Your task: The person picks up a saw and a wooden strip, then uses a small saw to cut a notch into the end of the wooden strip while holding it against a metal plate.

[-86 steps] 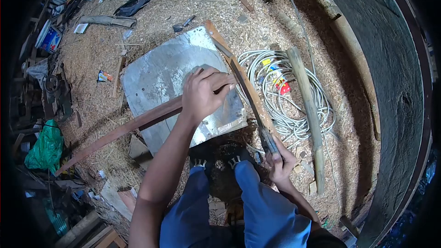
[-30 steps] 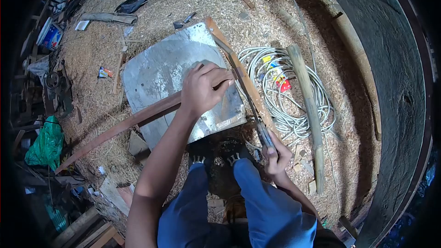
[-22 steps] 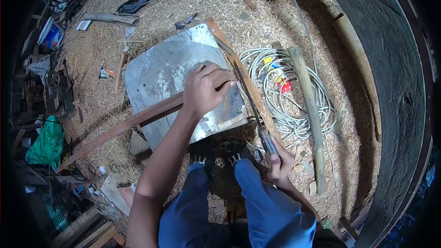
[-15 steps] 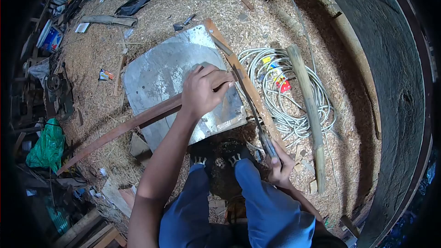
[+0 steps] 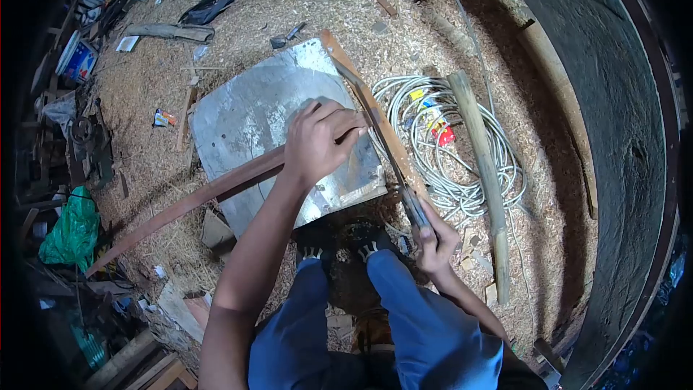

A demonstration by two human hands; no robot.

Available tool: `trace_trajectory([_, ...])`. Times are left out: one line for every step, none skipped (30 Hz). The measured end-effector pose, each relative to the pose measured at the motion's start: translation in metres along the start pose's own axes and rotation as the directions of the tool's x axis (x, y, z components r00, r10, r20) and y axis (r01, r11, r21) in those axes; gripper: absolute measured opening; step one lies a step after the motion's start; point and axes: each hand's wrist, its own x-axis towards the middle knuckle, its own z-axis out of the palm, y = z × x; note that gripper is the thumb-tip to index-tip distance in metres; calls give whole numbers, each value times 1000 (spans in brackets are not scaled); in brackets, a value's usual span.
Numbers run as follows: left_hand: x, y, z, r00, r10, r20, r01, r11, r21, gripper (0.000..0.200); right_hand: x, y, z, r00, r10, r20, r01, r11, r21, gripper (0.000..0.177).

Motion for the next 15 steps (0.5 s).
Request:
trace_trajectory([0, -3, 0, 1000, 18, 8, -18, 1000, -2, 18, 10, 0, 5, 1000, -3, 5, 3, 1000, -20, 49])
trace_trajectory([1, -6, 0, 999, 35, 15, -35, 999, -1, 18, 16, -1, 8, 1000, -6, 11, 6, 999, -38, 49])
trace_trajectory([1, -7, -2, 999, 36, 16, -37, 999, 3, 18, 18, -7, 9, 999, 30, 34, -31, 999, 15, 49])
trace_trajectory([1, -7, -4, 999, 48, 13, -48, 999, 8, 18, 20, -7, 9, 999, 30, 37, -30, 999, 16, 49])
trace_trajectory([1, -8, -4, 998, 57, 7, -57, 998, 10, 17, 21, -7, 8, 999, 26, 32, -27, 999, 22, 49])
trace_trajectory([2, -9, -3, 999, 52, 2, -52, 999, 9, 17, 23, -6, 7, 999, 21, 28, -22, 999, 25, 49])
trace_trajectory([5, -13, -2, 998, 60, -9, -60, 998, -1, 17, 27, -4, 9, 1000, 2, 13, -2, 1000, 3, 49])
trace_trajectory([9, -16, -2, 998, 67, -20, -67, 998, -9, 17, 32, -5, 12, 1000, -1, 19, 1, 1000, 0, 49])
trace_trajectory([14, -19, -1, 998, 63, -24, -64, 998, -9, 17, 38, -7, 15, 1000, 16, 12, -16, 1000, 17, 50])
trace_trajectory([19, -22, -2, 999, 41, -18, -41, 999, -11, 18, 44, -9, 17, 999, 34, 3, -34, 999, 34, 50])
trace_trajectory([21, -23, -1, 1000, 19, -9, -20, 1000, -12, 18, 52, -14, 17, 1000, 3, 16, -3, 1000, 22, 50])
trace_trajectory([20, -23, -1, 1000, 15, -8, -15, 1000, -13, 18, 52, -16, 16, 1000, 6, 19, -6, 1000, 21, 50])
trace_trajectory([19, -23, -1, 1000, -1, -23, 0, 999, -39, 19, 52, -18, 15, 999, 27, 33, -29, 998, 62, 50])
trace_trajectory([19, -24, -1, 999, -15, -38, 12, 998, -64, 20, 54, -19, 13, 998, 46, 46, -51, 993, 103, 50])
trace_trajectory([19, -22, -1, 999, -15, -40, 12, 998, -62, 20, 54, -22, 12, 998, 16, 63, -20, 998, 67, 49])
